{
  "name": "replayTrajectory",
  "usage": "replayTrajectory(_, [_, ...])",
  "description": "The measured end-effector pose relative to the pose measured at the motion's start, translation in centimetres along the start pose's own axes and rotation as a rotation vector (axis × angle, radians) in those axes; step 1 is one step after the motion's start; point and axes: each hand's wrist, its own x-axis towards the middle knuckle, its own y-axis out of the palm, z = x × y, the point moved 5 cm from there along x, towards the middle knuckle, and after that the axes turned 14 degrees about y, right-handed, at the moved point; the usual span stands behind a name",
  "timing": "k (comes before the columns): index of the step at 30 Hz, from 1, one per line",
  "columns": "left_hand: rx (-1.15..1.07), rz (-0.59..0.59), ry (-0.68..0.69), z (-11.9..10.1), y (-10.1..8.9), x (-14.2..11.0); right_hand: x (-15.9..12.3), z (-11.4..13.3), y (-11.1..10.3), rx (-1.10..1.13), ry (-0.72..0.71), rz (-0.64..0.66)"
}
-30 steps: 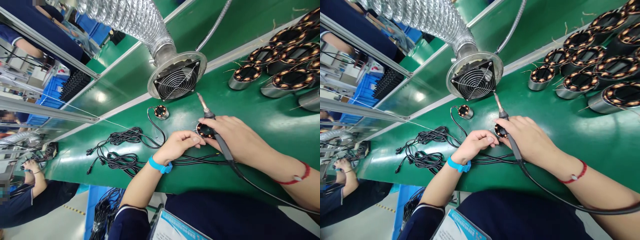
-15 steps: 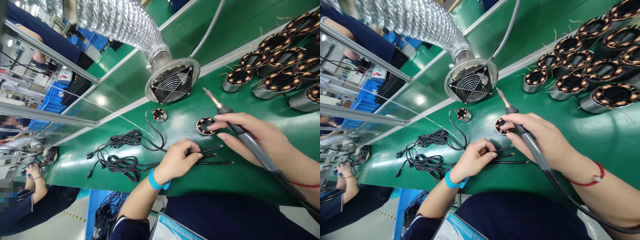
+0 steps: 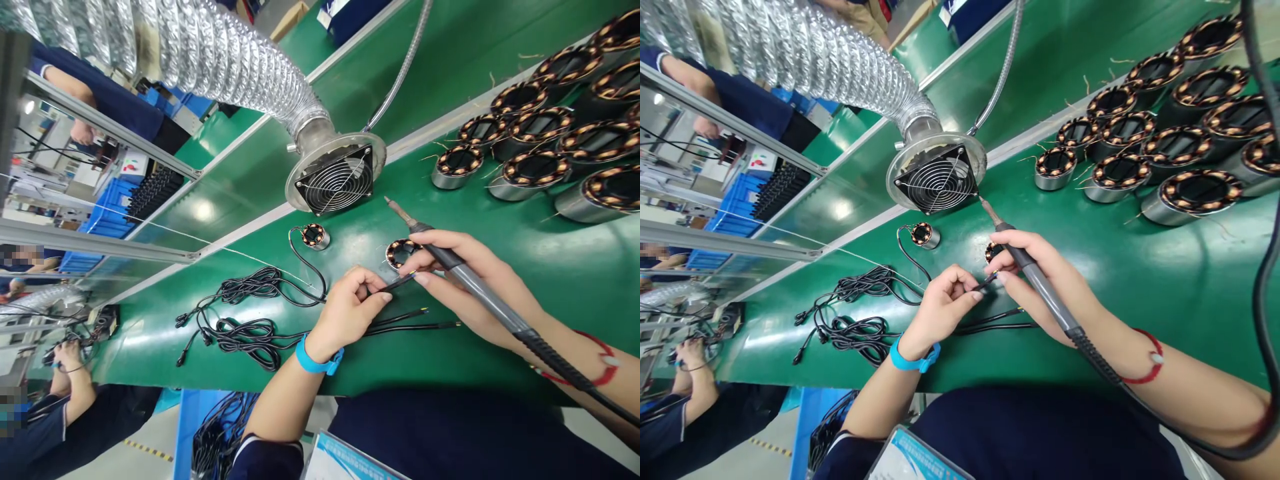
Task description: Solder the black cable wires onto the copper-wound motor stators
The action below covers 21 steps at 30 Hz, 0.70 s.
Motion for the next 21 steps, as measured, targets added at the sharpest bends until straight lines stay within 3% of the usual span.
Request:
replayTrajectory(4, [0.048,-0.033,0.064,-0.1,-0.2,0.1,0.4,-0.9,0.1,0.129,0.169,0.029])
replayTrajectory(8, [-0.071,0.024,0.067,-0.2,-0.1,0.4,0.5,-1.4,0.9,0.32,0.295,0.105])
replayTrajectory(12, [-0.084,0.08,0.058,-0.6,0.2,1.1,0.3,-1.5,1.5,0.395,0.273,0.1])
replayTrajectory(18, [0.082,0.205,0.203,-2.3,0.6,2.0,-0.1,-2.3,2.2,0.375,0.293,0.126])
replayTrajectory(21, [0.05,0.264,0.176,-2.5,0.5,1.9,-0.4,-2.9,2.4,0.394,0.289,0.116])
